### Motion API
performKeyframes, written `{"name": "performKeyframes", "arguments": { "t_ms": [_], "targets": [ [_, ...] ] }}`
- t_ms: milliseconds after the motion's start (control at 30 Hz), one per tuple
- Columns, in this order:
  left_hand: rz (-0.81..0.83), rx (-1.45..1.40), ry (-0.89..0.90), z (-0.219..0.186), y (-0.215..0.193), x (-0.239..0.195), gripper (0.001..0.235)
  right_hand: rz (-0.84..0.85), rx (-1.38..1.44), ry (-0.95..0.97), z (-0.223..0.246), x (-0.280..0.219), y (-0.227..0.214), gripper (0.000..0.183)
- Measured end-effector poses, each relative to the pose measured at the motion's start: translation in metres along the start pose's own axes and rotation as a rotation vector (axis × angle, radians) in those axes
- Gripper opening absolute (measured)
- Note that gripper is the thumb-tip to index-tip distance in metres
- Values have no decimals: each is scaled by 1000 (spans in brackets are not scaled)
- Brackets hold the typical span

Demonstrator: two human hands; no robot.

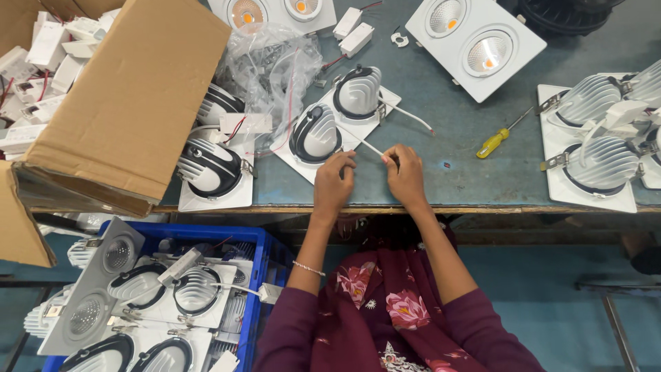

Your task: The person connects wires to an LED driver and secures the driver to a recessed lighting fixture frame using a screwdriver.

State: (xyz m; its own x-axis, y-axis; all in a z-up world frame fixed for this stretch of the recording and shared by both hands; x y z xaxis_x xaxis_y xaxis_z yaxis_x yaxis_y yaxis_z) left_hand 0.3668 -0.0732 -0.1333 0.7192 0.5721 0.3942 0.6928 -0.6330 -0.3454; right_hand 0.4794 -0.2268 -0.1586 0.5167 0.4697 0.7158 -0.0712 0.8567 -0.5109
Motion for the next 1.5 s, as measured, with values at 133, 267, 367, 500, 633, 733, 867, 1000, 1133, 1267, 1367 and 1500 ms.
{"name": "performKeyframes", "arguments": {
  "t_ms": [133, 267, 367, 500, 633, 733, 867, 1000, 1133, 1267, 1367, 1500],
  "targets": [
    [-20, 0, -36, 8, -6, 4, 6, -9, 130, 70, -13, 0, 2, 12],
    [-57, 64, -50, 11, -7, 2, 10, -20, 211, 101, -16, -2, 0, 13],
    [-58, 105, -45, -2, 2, -3, 22, -30, 242, 159, -15, -3, -5, 16],
    [-38, 140, 217, -49, 13, -3, 37, -69, 264, 170, -7, -2, -14, 17],
    [14, 231, 356, -60, 36, 4, 28, -110, 311, 183, -5, -3, -18, 16],
    [60, 160, 227, -40, 41, 7, 18, -102, 294, 174, -5, -2, -19, 15],
    [36, 104, 182, -32, 32, 2, 15, -83, 373, 165, -2, -4, -16, 15],
    [26, 14, 138, -29, 24, 1, 14, -67, 442, 186, -7, -8, -12, 12],
    [18, -90, 81, -23, 20, 1, 12, -77, 725, 252, -14, -11, -5, 14],
    [4, -125, 82, -21, 17, 1, 10, 8, 835, 219, -9, -11, -1, 18],
    [0, -118, 91, -22, 18, 0, 9, 45, 854, 229, -12, -13, 4, 16],
    [9, -110, 90, -25, 21, -11, 8, 48, 919, 182, -9, -13, 5, 15]
  ]
}}
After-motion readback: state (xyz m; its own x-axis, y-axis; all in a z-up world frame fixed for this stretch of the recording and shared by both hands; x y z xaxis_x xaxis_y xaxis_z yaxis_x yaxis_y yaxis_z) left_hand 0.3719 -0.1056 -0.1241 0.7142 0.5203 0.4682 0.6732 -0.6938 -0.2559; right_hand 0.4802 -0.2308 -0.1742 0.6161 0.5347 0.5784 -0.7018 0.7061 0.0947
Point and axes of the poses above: each hand's wrist, its own x-axis towards the middle knuckle, its own y-axis out of the palm, z = x × y, the point moved 9 cm from there along x, towards the middle knuckle, and after that the axes turned 14 degrees about -y, right-handed, at the moved point
